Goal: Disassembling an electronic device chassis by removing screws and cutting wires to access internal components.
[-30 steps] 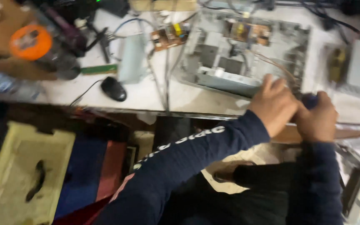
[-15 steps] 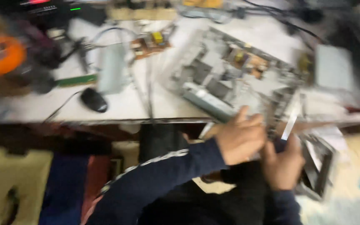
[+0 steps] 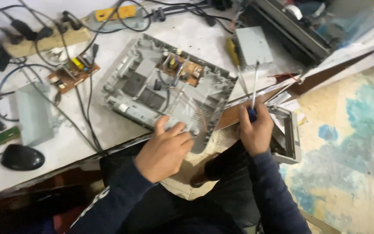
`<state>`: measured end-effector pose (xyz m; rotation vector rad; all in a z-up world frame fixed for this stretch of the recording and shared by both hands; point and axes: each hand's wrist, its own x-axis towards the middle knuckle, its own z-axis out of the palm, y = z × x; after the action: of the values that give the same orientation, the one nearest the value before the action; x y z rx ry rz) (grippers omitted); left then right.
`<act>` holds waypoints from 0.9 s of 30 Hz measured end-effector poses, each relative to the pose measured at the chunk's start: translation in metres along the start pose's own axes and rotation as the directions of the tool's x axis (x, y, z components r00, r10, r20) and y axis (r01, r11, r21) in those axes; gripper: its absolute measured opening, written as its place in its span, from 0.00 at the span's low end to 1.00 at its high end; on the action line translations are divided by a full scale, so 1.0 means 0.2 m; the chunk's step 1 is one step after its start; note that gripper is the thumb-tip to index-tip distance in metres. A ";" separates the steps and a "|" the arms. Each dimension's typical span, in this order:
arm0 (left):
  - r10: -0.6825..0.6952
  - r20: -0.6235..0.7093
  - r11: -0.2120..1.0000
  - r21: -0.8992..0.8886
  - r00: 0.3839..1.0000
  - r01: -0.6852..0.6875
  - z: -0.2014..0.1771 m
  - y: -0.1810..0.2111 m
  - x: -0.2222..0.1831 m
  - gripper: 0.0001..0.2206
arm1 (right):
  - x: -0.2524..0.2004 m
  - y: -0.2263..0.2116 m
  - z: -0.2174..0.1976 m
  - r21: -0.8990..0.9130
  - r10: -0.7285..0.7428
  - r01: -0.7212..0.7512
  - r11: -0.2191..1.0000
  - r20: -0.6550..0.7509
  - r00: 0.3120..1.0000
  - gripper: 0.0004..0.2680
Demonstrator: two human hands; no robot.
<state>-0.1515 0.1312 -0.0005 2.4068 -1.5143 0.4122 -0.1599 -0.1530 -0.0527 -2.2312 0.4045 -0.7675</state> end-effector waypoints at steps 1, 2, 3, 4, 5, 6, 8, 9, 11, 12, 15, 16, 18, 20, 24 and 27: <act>-0.016 -0.011 1.000 0.026 1.000 0.016 -0.02 0.00 -0.01 0.05 | 0.05 -0.01 0.01 0.036 -0.061 0.061 0.997 0.007 0.998 0.09; -0.040 -0.021 0.998 0.056 0.999 0.041 -0.04 0.00 -0.04 0.05 | 0.10 -0.03 0.03 0.079 -0.127 0.125 0.989 0.019 0.992 0.08; -0.038 -0.019 0.998 0.054 0.999 0.039 -0.05 0.02 -0.04 0.05 | 0.13 -0.07 0.03 0.078 -0.123 0.122 0.990 0.018 0.992 0.08; -0.054 -0.076 0.990 0.127 0.996 0.064 -0.06 0.05 -0.06 0.04 | 0.16 -0.12 0.04 0.092 -0.158 0.155 0.984 0.026 0.987 0.07; -0.066 -0.133 0.976 0.198 0.989 0.092 -0.07 0.07 -0.08 0.05 | 0.19 -0.17 0.06 0.107 -0.193 0.188 0.976 0.034 0.981 0.07; -0.076 -0.131 0.974 0.201 0.988 0.102 -0.08 0.12 -0.11 0.05 | 0.22 -0.19 0.07 0.113 -0.196 0.190 0.975 0.043 0.980 0.07; -0.168 -0.250 0.939 0.255 0.954 0.232 -0.10 0.22 -0.16 0.10 | 0.27 -0.21 0.08 0.109 -0.181 0.163 0.981 0.186 0.966 0.13; -0.178 -0.248 0.936 0.255 0.952 0.241 -0.08 0.28 -0.18 0.10 | 0.29 -0.21 0.09 0.112 -0.183 0.163 0.980 0.196 0.963 0.13; -0.484 -0.410 0.870 -0.131 0.774 0.475 -0.04 0.39 -0.23 0.15 | 0.32 -0.19 0.12 0.104 -0.173 0.153 0.983 0.218 0.960 0.16; -0.489 -0.406 0.867 -0.131 0.772 0.480 -0.03 0.43 -0.23 0.15 | 0.34 -0.17 0.13 0.106 -0.172 0.152 0.983 0.225 0.959 0.16; -0.797 -0.133 0.500 -0.692 0.589 0.520 0.03 0.51 -0.25 0.24 | 0.38 -0.11 0.18 0.052 -0.158 0.149 0.987 0.280 0.947 0.16; -0.846 0.115 0.212 -0.824 0.520 0.526 0.06 0.52 -0.25 0.33 | 0.39 -0.08 0.19 0.027 -0.116 0.113 0.993 0.303 0.946 0.17; -0.813 0.362 -0.103 -0.861 0.457 0.498 0.11 0.53 -0.23 0.42 | 0.37 -0.09 0.18 0.003 -0.080 0.083 0.997 0.329 0.941 0.18; -0.778 0.488 -0.464 -0.871 0.395 0.161 0.17 0.54 -0.20 0.44 | 0.34 -0.18 0.12 0.097 0.083 -0.126 0.987 0.361 0.929 0.20; -0.891 0.269 -0.343 -0.927 0.367 -0.153 0.20 0.56 -0.16 0.42 | 0.17 -0.29 -0.01 0.182 0.126 -0.213 0.960 0.400 0.908 0.17; -0.909 0.327 -0.337 -0.941 0.257 0.006 0.10 0.53 -0.14 0.41 | 0.04 -0.30 -0.08 0.169 0.178 -0.268 0.949 0.413 0.893 0.18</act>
<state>-0.2568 0.1022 -0.0222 1.0629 0.2742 -0.1058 -0.1607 -0.1243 0.0023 -2.0166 0.3499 -0.2166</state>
